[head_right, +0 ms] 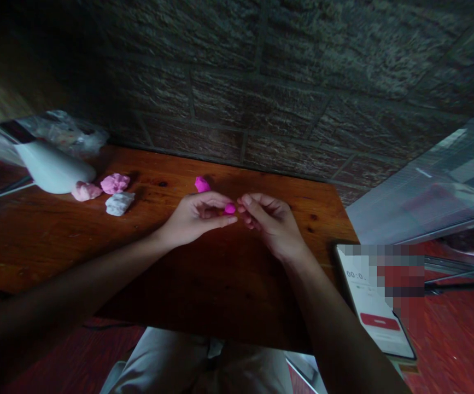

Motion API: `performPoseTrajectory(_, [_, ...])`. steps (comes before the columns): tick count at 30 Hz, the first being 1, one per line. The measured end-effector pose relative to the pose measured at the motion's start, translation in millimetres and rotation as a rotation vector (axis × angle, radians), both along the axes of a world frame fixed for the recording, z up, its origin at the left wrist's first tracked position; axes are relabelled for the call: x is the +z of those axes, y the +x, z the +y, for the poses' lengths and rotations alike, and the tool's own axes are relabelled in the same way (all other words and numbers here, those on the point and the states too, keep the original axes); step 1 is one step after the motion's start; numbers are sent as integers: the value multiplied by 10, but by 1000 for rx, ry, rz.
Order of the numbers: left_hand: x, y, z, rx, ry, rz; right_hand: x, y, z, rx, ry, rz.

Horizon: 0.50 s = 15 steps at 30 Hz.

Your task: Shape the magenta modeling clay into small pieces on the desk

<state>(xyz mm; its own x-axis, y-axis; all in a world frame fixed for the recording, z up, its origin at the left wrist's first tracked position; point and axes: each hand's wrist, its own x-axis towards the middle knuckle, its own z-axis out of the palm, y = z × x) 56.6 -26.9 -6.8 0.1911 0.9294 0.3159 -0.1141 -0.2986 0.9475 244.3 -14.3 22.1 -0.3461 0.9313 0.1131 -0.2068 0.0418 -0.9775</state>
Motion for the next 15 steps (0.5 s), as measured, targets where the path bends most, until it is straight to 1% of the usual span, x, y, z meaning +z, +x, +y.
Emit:
performPoseTrajectory(3, [13, 2, -9, -33, -68, -41, -15, 1, -13, -77, 144, -120])
performPoseTrajectory(5, [15, 7, -14, -61, -98, -59, -38, 2, -17, -126, 269, -205])
performPoseTrajectory(8, [13, 18, -16, -87, -82, -70, -73, 0, -25, -186, 452, -315])
performPoseTrajectory(11, [9, 24, -15, -92, -62, -62, -90, 1, -28, -187, 515, -369])
performPoseTrajectory(15, [2, 22, -12, -103, -30, -55, -84, 6, -20, -154, 514, -371])
